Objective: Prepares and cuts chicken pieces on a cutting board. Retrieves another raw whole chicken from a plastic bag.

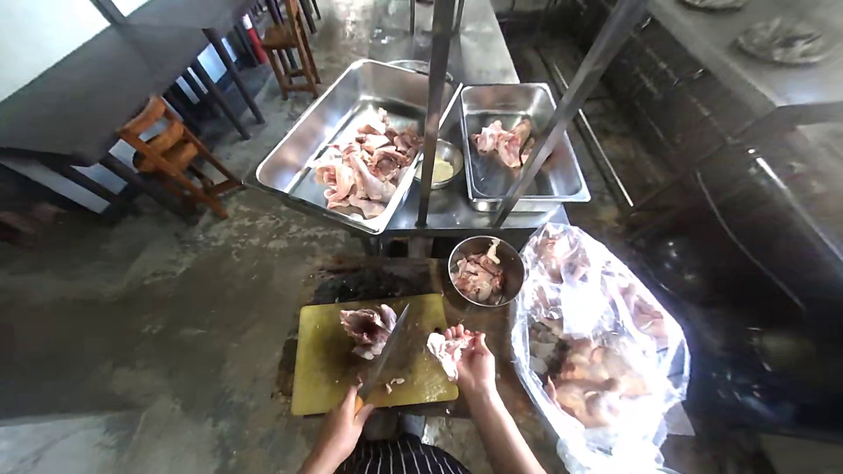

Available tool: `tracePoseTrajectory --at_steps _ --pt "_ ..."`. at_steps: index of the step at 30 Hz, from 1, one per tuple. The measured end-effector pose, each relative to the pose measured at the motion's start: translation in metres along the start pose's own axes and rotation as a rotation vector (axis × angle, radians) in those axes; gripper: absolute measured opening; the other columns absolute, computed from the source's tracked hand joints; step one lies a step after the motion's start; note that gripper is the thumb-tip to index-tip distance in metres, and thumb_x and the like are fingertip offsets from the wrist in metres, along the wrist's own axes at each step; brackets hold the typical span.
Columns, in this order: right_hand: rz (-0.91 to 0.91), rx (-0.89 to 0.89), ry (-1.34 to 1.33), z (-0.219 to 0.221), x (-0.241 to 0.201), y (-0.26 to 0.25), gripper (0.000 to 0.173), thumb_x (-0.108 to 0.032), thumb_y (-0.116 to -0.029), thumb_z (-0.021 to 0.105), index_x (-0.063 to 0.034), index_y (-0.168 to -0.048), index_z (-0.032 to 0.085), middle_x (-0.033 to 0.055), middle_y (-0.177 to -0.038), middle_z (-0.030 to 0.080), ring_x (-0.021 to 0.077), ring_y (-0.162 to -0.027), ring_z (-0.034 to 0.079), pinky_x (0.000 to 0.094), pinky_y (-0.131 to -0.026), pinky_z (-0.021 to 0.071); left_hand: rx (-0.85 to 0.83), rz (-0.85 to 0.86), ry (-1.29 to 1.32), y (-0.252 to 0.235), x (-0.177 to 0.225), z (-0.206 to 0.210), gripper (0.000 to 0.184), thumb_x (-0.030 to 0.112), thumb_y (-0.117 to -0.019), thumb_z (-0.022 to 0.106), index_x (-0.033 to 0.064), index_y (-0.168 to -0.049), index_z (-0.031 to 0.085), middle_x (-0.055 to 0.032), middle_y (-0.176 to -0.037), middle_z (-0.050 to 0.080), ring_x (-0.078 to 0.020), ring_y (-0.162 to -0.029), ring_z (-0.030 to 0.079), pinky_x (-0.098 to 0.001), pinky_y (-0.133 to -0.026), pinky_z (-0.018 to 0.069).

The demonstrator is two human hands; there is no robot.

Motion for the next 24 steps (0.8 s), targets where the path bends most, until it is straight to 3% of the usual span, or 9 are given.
tracePoseTrajectory --at_steps 4,9,10,12,14,15,17,20,24 --pt "-0.087 -0.13 0.008 0.042 -0.037 0.005 0.042 -0.04 -0.1118 0.028 -0.0119 -0.101 0.057 0.0046 -0.091 0.069 0.021 -0.09 0.07 0.0429 -0.085 0.0597 0.007 -0.063 0.016 0.017 -0.027 -0.008 0.061 0.048 -0.1013 0.062 0.0086 -0.147 0.05 -0.0222 -0.109 0.072 -0.0389 -0.103 0.071 -0.0598 -0.093 0.0559" --pt "-0.363 -0.498 0.18 0.154 -0.115 -0.001 0.046 -0.041 -0.1109 0.023 -0.0171 -0.098 0.061 0.0016 -0.093 0.071 0.0167 -0.091 0.07 0.037 -0.083 0.0595 0.085 -0.111 0.05 0.037 -0.052 -0.031 0.058 0.051 -0.1016 0.059 0.0069 -0.139 0.053 -0.0195 -0.099 0.07 -0.0358 -0.093 0.071 -0.0573 -0.085 0.0578" --pt "-0.481 -0.471 0.31 0.169 -0.131 -0.007 0.041 -0.035 -0.1122 0.023 -0.0162 -0.102 0.058 0.0014 -0.092 0.07 0.0159 -0.09 0.07 0.0357 -0.083 0.0592 0.11 -0.114 0.066 0.039 -0.055 -0.036 0.057 0.051 -0.1016 0.059 0.0061 -0.138 0.054 -0.0192 -0.098 0.07 -0.0353 -0.092 0.071 -0.0569 -0.084 0.0577" --pt "-0.765 -0.238 0.814 0.178 -0.159 -0.026 0.022 -0.02 -0.1097 0.042 -0.0083 -0.122 0.056 0.0035 -0.101 0.069 0.0132 -0.089 0.068 0.033 -0.08 0.0594 0.133 -0.132 0.084 0.045 -0.061 -0.043 0.057 0.05 -0.102 0.059 0.0055 -0.138 0.054 -0.0189 -0.1 0.07 -0.0348 -0.093 0.071 -0.0566 -0.085 0.0577" --pt "-0.876 0.004 1.45 0.184 -0.161 -0.03 0.052 -0.028 -0.1013 0.063 -0.0044 -0.145 0.048 0.0192 -0.133 0.062 0.0313 -0.12 0.062 0.052 -0.102 0.0516 0.136 -0.164 0.107 0.049 -0.067 -0.046 0.058 0.05 -0.1028 0.058 0.0057 -0.14 0.053 -0.0191 -0.102 0.07 -0.0349 -0.094 0.071 -0.0566 -0.086 0.0575" --pt "-0.879 0.044 1.661 0.187 -0.149 -0.028 0.063 -0.031 -0.0987 0.066 -0.0049 -0.152 0.044 0.0265 -0.146 0.051 0.0423 -0.134 0.052 0.0623 -0.11 0.0429 0.144 -0.179 0.125 0.05 -0.071 -0.047 0.057 0.049 -0.1028 0.058 0.0052 -0.139 0.053 -0.0193 -0.102 0.07 -0.0349 -0.094 0.071 -0.0566 -0.086 0.0575" --pt "-0.882 -0.058 1.886 0.189 -0.099 -0.018 0.059 -0.027 -0.0973 0.068 -0.0047 -0.149 0.049 0.0305 -0.146 0.05 0.0497 -0.136 0.047 0.067 -0.112 0.0392 0.166 -0.205 0.173 0.055 -0.077 -0.046 0.057 0.048 -0.1028 0.059 0.0051 -0.14 0.053 -0.0196 -0.101 0.07 -0.035 -0.093 0.071 -0.0566 -0.085 0.0576" --pt "-0.795 -0.555 2.114 0.163 0.022 -0.018 0.033 -0.016 -0.0958 0.067 -0.011 -0.129 0.068 0.0148 -0.137 0.062 0.0351 -0.132 0.056 0.0577 -0.111 0.0465 0.164 -0.247 0.237 0.062 -0.085 -0.038 0.059 0.046 -0.1034 0.059 0.007 -0.146 0.05 -0.0204 -0.106 0.071 -0.0361 -0.098 0.071 -0.0579 -0.089 0.0568" --pt "-0.566 -1.05 2.17 0.126 0.143 -0.02 0.043 -0.021 -0.0947 0.071 -0.0186 -0.138 0.065 0.0065 -0.149 0.057 0.0282 -0.143 0.047 0.051 -0.118 0.041 0.162 -0.267 0.214 0.058 -0.092 -0.037 0.056 0.045 -0.1041 0.057 0.0079 -0.145 0.051 -0.0203 -0.107 0.072 -0.0361 -0.098 0.071 -0.0576 -0.09 0.0566"
Point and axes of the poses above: each hand's wrist, its own y-axis away from the middle knuckle, its own z-axis out of the palm, x = y × z, the point moved 9 cm from there along -y, towards the middle knuckle
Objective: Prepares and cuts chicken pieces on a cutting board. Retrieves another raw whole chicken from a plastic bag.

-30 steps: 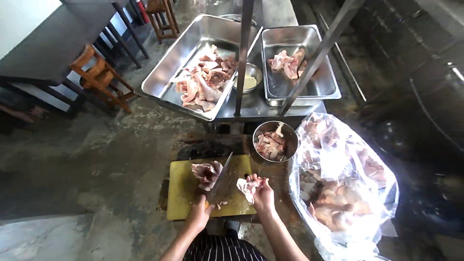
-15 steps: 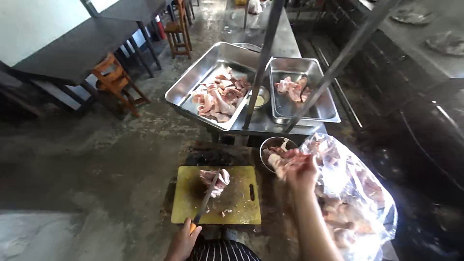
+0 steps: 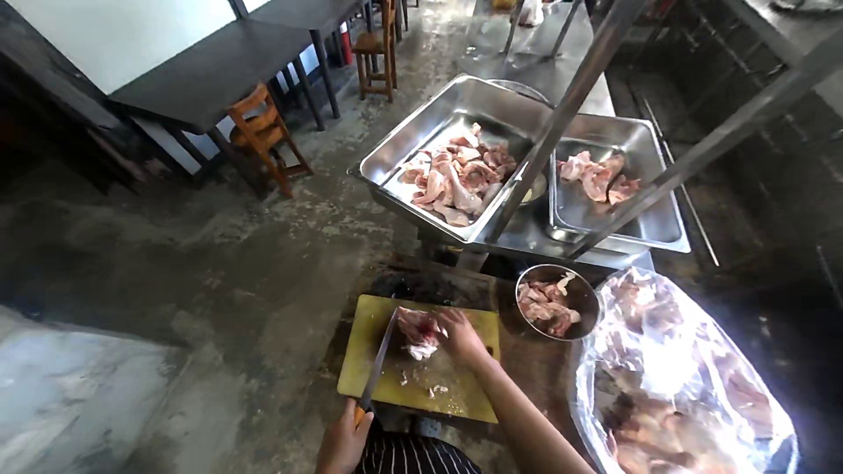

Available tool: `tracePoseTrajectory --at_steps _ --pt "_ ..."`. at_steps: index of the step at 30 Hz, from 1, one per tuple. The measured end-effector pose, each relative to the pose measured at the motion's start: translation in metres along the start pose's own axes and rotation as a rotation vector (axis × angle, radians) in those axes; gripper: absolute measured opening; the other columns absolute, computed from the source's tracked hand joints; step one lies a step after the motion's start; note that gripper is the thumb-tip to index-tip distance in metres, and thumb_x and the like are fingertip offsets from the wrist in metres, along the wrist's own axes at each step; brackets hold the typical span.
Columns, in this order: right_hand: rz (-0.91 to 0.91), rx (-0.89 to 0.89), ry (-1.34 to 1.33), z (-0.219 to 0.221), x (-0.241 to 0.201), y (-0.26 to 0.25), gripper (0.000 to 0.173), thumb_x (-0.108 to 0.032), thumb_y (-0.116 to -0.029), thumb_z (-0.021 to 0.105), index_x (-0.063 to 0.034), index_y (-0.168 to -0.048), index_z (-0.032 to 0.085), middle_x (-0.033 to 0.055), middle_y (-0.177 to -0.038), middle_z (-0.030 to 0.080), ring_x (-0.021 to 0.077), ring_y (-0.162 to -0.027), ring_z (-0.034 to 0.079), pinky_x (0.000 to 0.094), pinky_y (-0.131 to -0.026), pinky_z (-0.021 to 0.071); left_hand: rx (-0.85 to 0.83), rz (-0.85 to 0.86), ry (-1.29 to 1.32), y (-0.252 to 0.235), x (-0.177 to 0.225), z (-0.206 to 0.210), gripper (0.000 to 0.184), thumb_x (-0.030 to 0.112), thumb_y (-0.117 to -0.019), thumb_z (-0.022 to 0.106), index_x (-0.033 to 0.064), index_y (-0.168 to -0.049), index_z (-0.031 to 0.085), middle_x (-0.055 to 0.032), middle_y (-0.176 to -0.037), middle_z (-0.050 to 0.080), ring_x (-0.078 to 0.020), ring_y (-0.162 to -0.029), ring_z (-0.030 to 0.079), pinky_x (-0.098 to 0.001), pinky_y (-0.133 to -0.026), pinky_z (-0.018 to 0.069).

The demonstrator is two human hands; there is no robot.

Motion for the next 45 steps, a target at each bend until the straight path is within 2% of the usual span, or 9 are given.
tracePoseTrajectory --at_steps 2,9,13,21,25,37,40,42,45 --pt "0.029 -0.074 0.001 0.019 0.0 -0.007 0.043 -0.023 -0.0977 0.067 -0.0205 -0.14 0.063 0.0042 -0.151 0.055 0.0286 -0.146 0.043 0.0518 -0.119 0.0388 -0.003 -0.022 -0.011 -0.005 -0.002 0.0 0.055 0.046 -0.1047 0.055 0.0084 -0.145 0.051 -0.0199 -0.107 0.072 -0.0359 -0.099 0.072 -0.0575 -0.089 0.0571" --pt "0.308 -0.165 -0.141 0.021 0.051 0.002 0.046 -0.02 -0.0963 0.068 -0.0184 -0.141 0.06 0.0146 -0.134 0.065 0.0338 -0.119 0.065 0.0588 -0.101 0.053 0.001 -0.042 0.032 -0.027 -0.005 -0.002 0.048 0.042 -0.1062 0.053 0.009 -0.141 0.052 -0.0168 -0.11 0.071 -0.0328 -0.101 0.071 -0.0545 -0.089 0.0577" --pt "0.311 -0.189 -0.121 0.03 0.056 0.009 0.051 -0.012 -0.0962 0.064 -0.0259 -0.145 0.058 0.0147 -0.13 0.068 0.035 -0.114 0.068 0.06 -0.098 0.054 -0.043 -0.034 0.06 -0.037 -0.003 0.003 0.047 0.039 -0.1061 0.054 0.0063 -0.14 0.052 -0.0181 -0.108 0.07 -0.0334 -0.101 0.071 -0.0546 -0.091 0.057" --pt "0.315 -0.187 0.001 0.024 0.046 0.01 0.042 -0.017 -0.1028 0.056 -0.0239 -0.144 0.059 0.0147 -0.123 0.071 0.0355 -0.106 0.071 0.0594 -0.093 0.0569 -0.095 -0.014 -0.018 -0.057 -0.008 0.012 0.046 0.043 -0.1062 0.051 0.0088 -0.137 0.053 -0.0171 -0.107 0.07 -0.0328 -0.101 0.071 -0.0529 -0.09 0.0576" --pt "0.346 -0.181 -0.015 0.017 0.041 0.004 0.035 -0.022 -0.1031 0.058 -0.0177 -0.137 0.064 0.0163 -0.114 0.073 0.0354 -0.102 0.072 0.0588 -0.091 0.0569 -0.099 -0.018 -0.035 -0.057 -0.005 0.006 0.047 0.044 -0.1064 0.049 0.0089 -0.137 0.053 -0.0171 -0.107 0.071 -0.033 -0.101 0.071 -0.0539 -0.089 0.0574" --pt "0.444 -0.06 0.057 0.025 0.055 -0.007 0.026 -0.025 -0.1024 0.055 -0.0184 -0.124 0.068 0.0147 -0.103 0.074 0.0364 -0.095 0.072 0.0607 -0.082 0.0573 -0.1 -0.033 -0.022 -0.046 -0.003 0.001 0.048 0.043 -0.1063 0.051 0.0092 -0.141 0.052 -0.017 -0.111 0.071 -0.0324 -0.104 0.071 -0.0533 -0.092 0.0573" --pt "0.422 -0.046 0.137 0.023 0.05 -0.009 0.027 -0.026 -0.1012 0.059 -0.0199 -0.126 0.068 0.0129 -0.113 0.073 0.036 -0.107 0.069 0.059 -0.088 0.0566 -0.092 -0.043 -0.045 -0.045 -0.001 0.0 0.047 0.042 -0.1061 0.052 0.0098 -0.141 0.052 -0.0173 -0.11 0.071 -0.033 -0.104 0.071 -0.0535 -0.092 0.0571" --pt "0.229 0.043 0.2 0.021 0.036 -0.013 0.027 -0.017 -0.0978 0.063 -0.0194 -0.123 0.071 0.0079 -0.126 0.069 0.0327 -0.127 0.058 0.0561 -0.103 0.0501 -0.088 -0.037 -0.058 -0.044 0.0 -0.001 0.048 0.042 -0.106 0.053 0.0093 -0.141 0.052 -0.0178 -0.11 0.071 -0.0335 -0.104 0.071 -0.0537 -0.092 0.0573" --pt "-0.017 -0.074 0.196 0.025 0.013 -0.017 0.042 -0.003 -0.0921 0.064 -0.0215 -0.129 0.07 0.007 -0.146 0.058 0.0313 -0.135 0.053 0.0526 -0.109 0.0489 -0.098 -0.024 -0.056 -0.043 0.002 0.001 0.048 0.041 -0.1063 0.052 0.008 -0.142 0.051 -0.0188 -0.11 0.071 -0.0346 -0.103 0.071 -0.0552 -0.092 0.0572"
Point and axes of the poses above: each hand's wrist, its own y-axis away from the middle knuckle, its own z-axis out of the palm, x = y × z, the point moved 9 cm from there along -y, towards the middle knuckle
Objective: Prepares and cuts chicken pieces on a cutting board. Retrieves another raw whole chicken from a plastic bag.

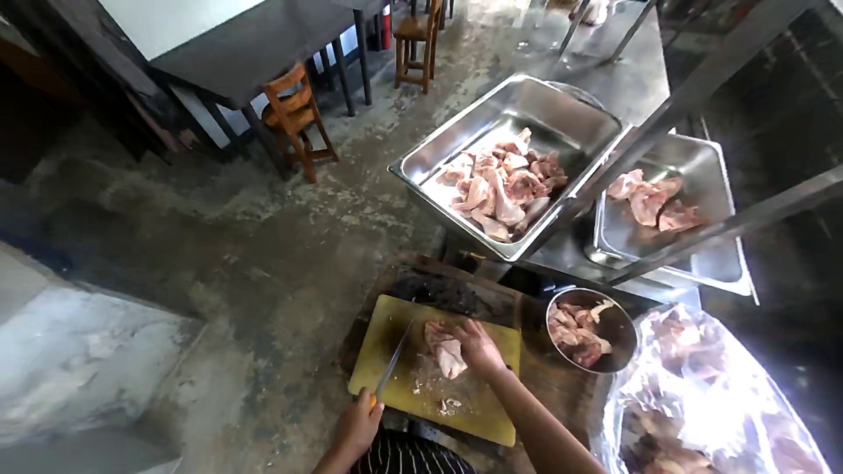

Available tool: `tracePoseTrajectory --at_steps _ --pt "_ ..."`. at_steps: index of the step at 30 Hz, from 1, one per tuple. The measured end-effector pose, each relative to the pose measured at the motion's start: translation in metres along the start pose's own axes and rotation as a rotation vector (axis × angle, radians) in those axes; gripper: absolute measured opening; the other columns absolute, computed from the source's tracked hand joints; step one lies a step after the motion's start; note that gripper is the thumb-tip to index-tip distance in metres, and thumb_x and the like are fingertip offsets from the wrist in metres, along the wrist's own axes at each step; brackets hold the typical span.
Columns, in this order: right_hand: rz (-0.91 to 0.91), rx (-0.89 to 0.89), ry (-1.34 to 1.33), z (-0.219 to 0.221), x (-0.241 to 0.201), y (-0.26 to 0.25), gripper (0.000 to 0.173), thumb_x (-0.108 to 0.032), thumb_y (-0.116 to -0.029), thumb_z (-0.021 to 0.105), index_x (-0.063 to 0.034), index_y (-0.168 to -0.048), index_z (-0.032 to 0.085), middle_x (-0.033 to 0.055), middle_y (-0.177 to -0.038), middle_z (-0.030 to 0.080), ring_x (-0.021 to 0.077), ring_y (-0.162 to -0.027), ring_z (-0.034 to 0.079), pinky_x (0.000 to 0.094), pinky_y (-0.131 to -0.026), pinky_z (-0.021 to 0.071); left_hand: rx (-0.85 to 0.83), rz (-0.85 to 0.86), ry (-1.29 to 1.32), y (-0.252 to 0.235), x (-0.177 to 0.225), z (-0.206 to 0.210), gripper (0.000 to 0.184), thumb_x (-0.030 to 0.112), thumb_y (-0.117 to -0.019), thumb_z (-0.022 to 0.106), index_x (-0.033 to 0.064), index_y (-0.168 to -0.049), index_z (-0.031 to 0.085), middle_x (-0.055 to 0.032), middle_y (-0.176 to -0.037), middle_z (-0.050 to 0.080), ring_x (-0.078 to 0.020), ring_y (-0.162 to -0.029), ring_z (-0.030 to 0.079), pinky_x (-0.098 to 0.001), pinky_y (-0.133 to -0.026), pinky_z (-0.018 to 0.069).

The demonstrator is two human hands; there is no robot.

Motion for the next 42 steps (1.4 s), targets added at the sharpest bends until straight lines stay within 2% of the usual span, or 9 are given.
tracePoseTrajectory --at_steps 5,11,18,25,32,34,36,39,42 --pt "-0.086 -0.246 -0.053 0.003 -0.013 0.002 0.021 -0.015 -0.0969 0.065 -0.0159 -0.114 0.076 0.0065 -0.133 0.065 0.0253 -0.125 0.06 0.0469 -0.107 0.051 -0.023 -0.013 -0.013 -0.002 0.001 0.004 0.049 0.044 -0.1066 0.05 0.0105 -0.143 0.051 -0.0181 -0.113 0.071 -0.0345 -0.106 0.071 -0.0562 -0.092 0.0568" --pt "-0.002 -0.348 -0.008 0.003 -0.019 0.009 0.033 -0.02 -0.1002 0.06 -0.0213 -0.132 0.069 0.0079 -0.142 0.061 0.0307 -0.121 0.064 0.0554 -0.101 0.0537 -0.021 0.011 -0.001 -0.001 0.006 0.008 0.047 0.044 -0.1067 0.05 0.0086 -0.138 0.052 -0.017 -0.109 0.07 -0.0327 -0.103 0.071 -0.0538 -0.091 0.0574" --pt "0.18 -0.021 -0.407 -0.008 0.002 0.019 0.019 -0.019 -0.0992 0.065 -0.0143 -0.113 0.077 0.0075 -0.119 0.071 0.0224 -0.108 0.068 0.0477 -0.098 0.056 -0.013 0.009 0.03 0.001 -0.006 0.017 0.048 0.041 -0.106 0.052 0.0082 -0.14 0.052 -0.0188 -0.111 0.07 -0.0345 -0.103 0.071 -0.0557 -0.091 0.0572" --pt "0.393 0.392 -0.642 -0.081 0.028 0.047 0.02 -0.019 -0.1031 0.063 -0.009 -0.117 0.073 0.0075 -0.109 0.074 0.0189 -0.089 0.072 0.0441 -0.083 0.0617 -0.002 -0.012 0.026 0.012 -0.015 0.017 0.047 0.042 -0.1056 0.052 0.007 -0.137 0.054 -0.0187 -0.111 0.07 -0.0344 -0.104 0.07 -0.0556 -0.092 0.0565" --pt "0.588 0.766 -0.285 -0.217 0.129 0.09 0.026 -0.015 -0.102 0.061 -0.0046 -0.124 0.069 0.0232 -0.124 0.067 0.0401 -0.118 0.063 0.0621 -0.102 0.048 0.006 -0.028 0.009 0.021 -0.02 0.01 0.048 0.043 -0.1053 0.053 0.0068 -0.137 0.056 -0.0187 -0.111 0.07 -0.0342 -0.104 0.07 -0.0567 -0.091 0.0561" --pt "0.736 0.664 -0.215 -0.21 0.166 0.093 0.04 -0.018 -0.0957 0.07 -0.0047 -0.133 0.065 0.0306 -0.134 0.059 0.0488 -0.126 0.056 0.0664 -0.104 0.0455 0.001 -0.026 -0.018 0.025 -0.02 0.011 0.047 0.042 -0.1053 0.053 0.0065 -0.136 0.056 -0.0187 -0.11 0.07 -0.0344 -0.103 0.07 -0.0568 -0.09 0.0563" --pt "0.851 0.5 -0.196 -0.193 0.168 0.097 0.071 -0.027 -0.0913 0.078 -0.0066 -0.151 0.046 0.0392 -0.149 0.039 0.0598 -0.131 0.046 0.0736 -0.1 0.0441 0.007 -0.02 -0.039 0.025 -0.019 0.01 0.047 0.042 -0.1051 0.054 0.0065 -0.136 0.056 -0.0191 -0.111 0.07 -0.0352 -0.103 0.07 -0.0573 -0.091 0.0564" --pt "0.657 0.47 -0.157 -0.16 0.096 0.098 0.04 -0.022 -0.0978 0.067 -0.0061 -0.134 0.062 0.0267 -0.129 0.062 0.0466 -0.114 0.063 0.0668 -0.092 0.053 0.015 -0.015 -0.053 0.026 -0.019 0.011 0.048 0.041 -0.1051 0.054 0.0072 -0.139 0.055 -0.0196 -0.111 0.071 -0.0355 -0.103 0.071 -0.057 -0.091 0.0568" --pt "0.427 0.147 -0.403 -0.048 0.008 0.091 0.028 -0.027 -0.1016 0.062 -0.0161 -0.126 0.069 0.0083 -0.106 0.074 0.0252 -0.094 0.072 0.052 -0.085 0.06 -0.004 -0.037 -0.053 0.029 -0.017 0.016 0.051 0.043 -0.1054 0.054 0.0083 -0.143 0.052 -0.0196 -0.113 0.07 -0.0352 -0.105 0.07 -0.0567 -0.092 0.0565"
Point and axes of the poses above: each hand's wrist, its own y-axis away from the middle knuckle, its own z-axis out of the palm, x = y × z, the point moved 9 cm from there along -y, towards the middle knuckle
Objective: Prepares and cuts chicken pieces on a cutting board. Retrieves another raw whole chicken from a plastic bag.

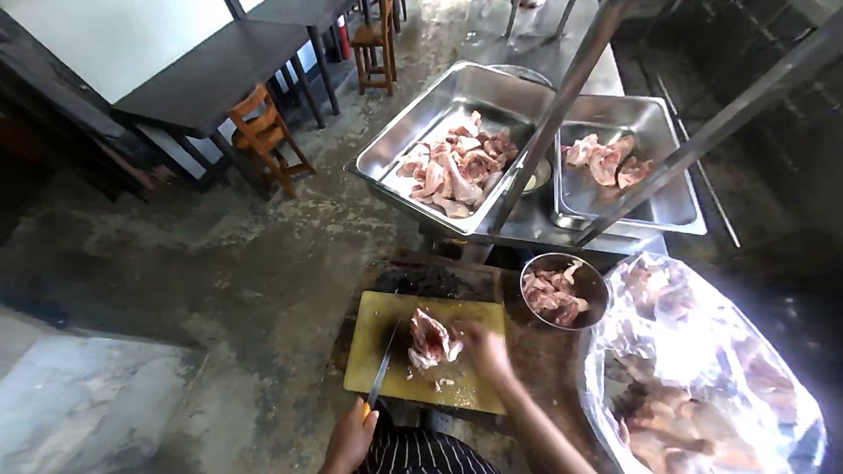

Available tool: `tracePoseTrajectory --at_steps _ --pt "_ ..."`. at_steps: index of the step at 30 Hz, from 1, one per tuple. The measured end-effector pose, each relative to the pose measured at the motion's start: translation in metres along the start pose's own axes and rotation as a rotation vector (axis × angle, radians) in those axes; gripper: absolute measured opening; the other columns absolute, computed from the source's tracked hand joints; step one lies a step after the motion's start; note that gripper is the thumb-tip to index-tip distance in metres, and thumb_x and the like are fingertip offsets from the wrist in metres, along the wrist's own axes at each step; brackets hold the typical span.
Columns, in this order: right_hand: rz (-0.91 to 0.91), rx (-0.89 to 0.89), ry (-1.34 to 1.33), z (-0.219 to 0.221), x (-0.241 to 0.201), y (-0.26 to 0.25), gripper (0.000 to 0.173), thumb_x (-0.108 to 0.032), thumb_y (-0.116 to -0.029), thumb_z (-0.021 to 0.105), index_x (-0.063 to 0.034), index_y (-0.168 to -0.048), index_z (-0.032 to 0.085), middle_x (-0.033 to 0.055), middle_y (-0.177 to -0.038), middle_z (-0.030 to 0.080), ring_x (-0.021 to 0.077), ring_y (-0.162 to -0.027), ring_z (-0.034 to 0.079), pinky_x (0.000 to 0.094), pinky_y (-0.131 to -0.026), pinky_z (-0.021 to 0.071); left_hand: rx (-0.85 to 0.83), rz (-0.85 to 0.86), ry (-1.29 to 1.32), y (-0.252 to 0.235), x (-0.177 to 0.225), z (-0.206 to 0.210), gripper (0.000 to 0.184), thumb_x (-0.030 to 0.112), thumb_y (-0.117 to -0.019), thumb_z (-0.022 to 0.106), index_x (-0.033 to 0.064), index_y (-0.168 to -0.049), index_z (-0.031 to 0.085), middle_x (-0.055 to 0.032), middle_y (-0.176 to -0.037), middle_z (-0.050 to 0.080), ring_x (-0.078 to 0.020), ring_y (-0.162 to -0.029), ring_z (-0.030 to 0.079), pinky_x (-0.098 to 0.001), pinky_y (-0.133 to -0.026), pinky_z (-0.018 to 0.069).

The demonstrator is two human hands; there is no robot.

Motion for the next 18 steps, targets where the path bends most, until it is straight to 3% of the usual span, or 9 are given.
tracePoseTrajectory --at_steps 2,4,7,14,16,18 --pt "0.048 -0.215 -0.105 0.078 -0.01 0.024 0.043 -0.034 -0.1016 0.061 -0.0197 -0.142 0.061 0.0103 -0.115 0.074 0.0264 -0.101 0.073 0.0516 -0.092 0.0588 -0.003 0.018 -0.011 0.001 0.001 0.004 0.054 0.044 -0.1049 0.055 0.0103 -0.146 0.05 -0.0191 -0.116 0.071 -0.0349 -0.106 0.071 -0.0569 -0.094 0.0568" --pt "0.036 -0.191 -0.179 0.113 -0.016 0.034 0.036 -0.031 -0.103 0.058 -0.0148 -0.134 0.067 0.011 -0.126 0.071 0.0252 -0.113 0.069 0.0479 -0.101 0.0554 -0.004 0.046 -0.036 0.002 0.007 0.006 0.053 0.045 -0.105 0.054 0.0104 -0.146 0.051 -0.0188 -0.116 0.071 -0.0349 -0.107 0.071 -0.0573 -0.094 0.0566" --pt "-0.028 -0.088 -0.182 0.122 -0.02 0.039 0.032 -0.027 -0.1049 0.054 -0.017 -0.129 0.073 0.0091 -0.129 0.069 0.0226 -0.119 0.066 0.0437 -0.105 0.0534 -0.008 0.058 -0.078 0.004 0.017 0.007 0.048 0.044 -0.1057 0.053 0.0106 -0.14 0.054 -0.0178 -0.11 0.071 -0.0343 -0.103 0.071 -0.0566 -0.091 0.0571" --pt "0.087 -0.095 -0.173 0.112 -0.02 0.028 0.026 -0.029 -0.1017 0.059 -0.0122 -0.112 0.075 0.0101 -0.105 0.076 0.0283 -0.1 0.072 0.0518 -0.091 0.0575 -0.031 0.077 -0.149 0.003 0.037 0.01 0.044 0.041 -0.1069 0.053 0.0091 -0.138 0.053 -0.0169 -0.11 0.071 -0.0322 -0.105 0.071 -0.0532 -0.093 0.0567" --pt "0.154 -0.093 -0.176 0.112 -0.018 0.025 0.026 -0.031 -0.1008 0.06 -0.0128 -0.115 0.071 0.0128 -0.102 0.074 0.032 -0.096 0.073 0.0554 -0.085 0.0585 -0.025 0.097 -0.151 0.001 0.038 0.011 0.046 0.039 -0.1064 0.054 0.007 -0.138 0.053 -0.0176 -0.11 0.071 -0.0329 -0.104 0.071 -0.0534 -0.093 0.0567" --pt "0.182 -0.07 -0.178 0.112 -0.016 0.02 0.032 -0.03 -0.0978 0.063 -0.0152 -0.126 0.066 0.0169 -0.109 0.072 0.0357 -0.096 0.072 0.057 -0.083 0.0588 -0.027 0.108 -0.146 -0.001 0.038 0.01 0.048 0.039 -0.1066 0.054 0.0067 -0.141 0.052 -0.0183 -0.112 0.07 -0.0332 -0.105 0.07 -0.0537 -0.094 0.0563"
Point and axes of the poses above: each hand's wrist, its own y-axis away from the middle knuckle, its own z-axis out of the palm, x = y × z, the point moved 9 cm from there along -y, towards the middle knuckle
